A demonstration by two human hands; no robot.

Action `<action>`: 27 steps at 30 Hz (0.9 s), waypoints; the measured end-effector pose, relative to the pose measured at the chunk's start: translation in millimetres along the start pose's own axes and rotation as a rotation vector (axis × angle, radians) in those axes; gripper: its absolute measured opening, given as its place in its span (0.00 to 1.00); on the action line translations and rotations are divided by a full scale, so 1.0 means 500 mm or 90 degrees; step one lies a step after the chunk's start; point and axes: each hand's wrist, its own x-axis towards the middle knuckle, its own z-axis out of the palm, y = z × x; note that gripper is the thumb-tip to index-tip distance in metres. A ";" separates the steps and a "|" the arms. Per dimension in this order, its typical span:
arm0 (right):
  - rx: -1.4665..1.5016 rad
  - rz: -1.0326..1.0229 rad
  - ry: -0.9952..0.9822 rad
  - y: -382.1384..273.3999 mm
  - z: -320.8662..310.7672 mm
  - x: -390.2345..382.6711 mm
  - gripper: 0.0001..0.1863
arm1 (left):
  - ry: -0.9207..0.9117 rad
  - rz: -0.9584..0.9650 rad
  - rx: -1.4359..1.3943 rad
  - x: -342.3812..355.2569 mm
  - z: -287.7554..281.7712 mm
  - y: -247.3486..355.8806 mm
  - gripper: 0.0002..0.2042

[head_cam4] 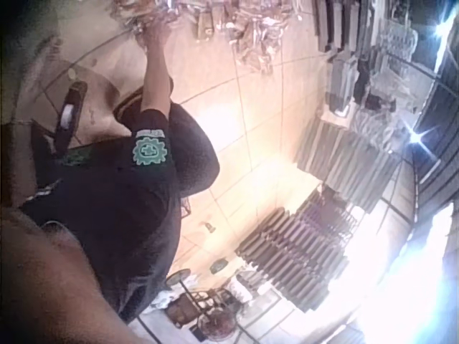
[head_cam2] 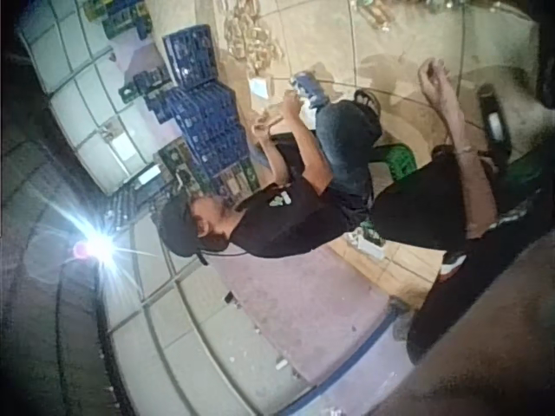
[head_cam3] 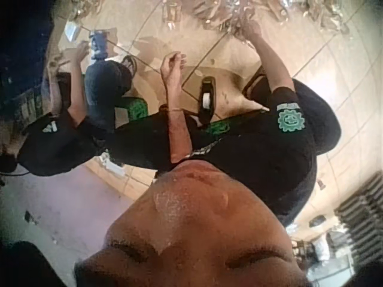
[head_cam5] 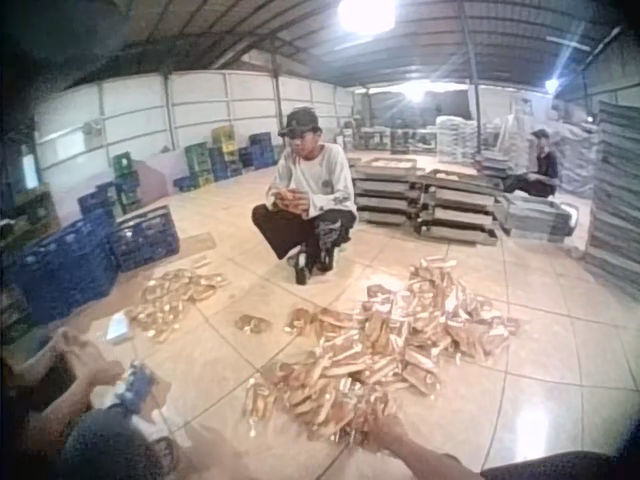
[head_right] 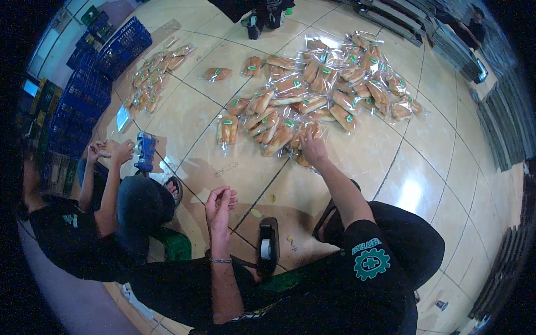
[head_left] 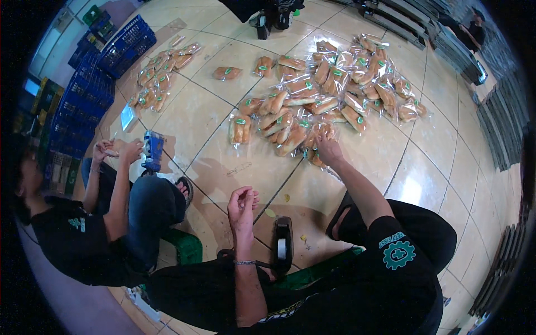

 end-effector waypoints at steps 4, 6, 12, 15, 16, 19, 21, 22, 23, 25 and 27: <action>-0.074 -0.218 -0.025 0.055 -0.061 0.052 0.21 | 0.032 0.030 -0.011 -0.007 0.002 -0.005 0.11; -0.174 -0.360 -0.039 0.105 -0.122 0.084 0.21 | 0.036 0.013 -0.018 -0.012 0.025 0.005 0.11; 0.467 -0.246 -0.373 0.030 -0.412 0.001 0.22 | 0.013 -0.060 -0.198 -0.049 0.066 0.001 0.16; 0.850 -0.274 -0.409 -0.016 -0.472 -0.118 0.22 | -0.104 -0.093 -0.329 -0.085 0.133 0.039 0.20; 0.932 -0.289 -0.437 -0.030 -0.477 -0.162 0.25 | -0.141 -0.044 -0.407 -0.104 0.156 0.055 0.25; 1.087 -0.306 -0.603 -0.072 -0.447 -0.293 0.29 | -0.066 0.129 -0.358 -0.117 0.147 0.064 0.23; 1.042 -0.395 -0.650 -0.046 -0.439 -0.346 0.33 | -0.008 0.223 -0.581 -0.162 0.187 0.123 0.24; 1.015 -0.390 -0.628 -0.031 -0.451 -0.356 0.38 | -0.024 0.238 -0.536 -0.186 0.175 0.150 0.24; 1.013 -0.399 -0.626 -0.023 -0.463 -0.356 0.38 | -0.036 0.253 -0.491 -0.201 0.159 0.159 0.25; 0.726 -0.531 -0.194 -0.022 -0.512 -0.356 0.46 | -0.085 0.261 -0.382 -0.231 0.137 0.165 0.23; 0.677 -0.530 -0.131 -0.032 -0.579 -0.391 0.51 | -0.230 0.223 -0.153 -0.270 0.128 0.194 0.21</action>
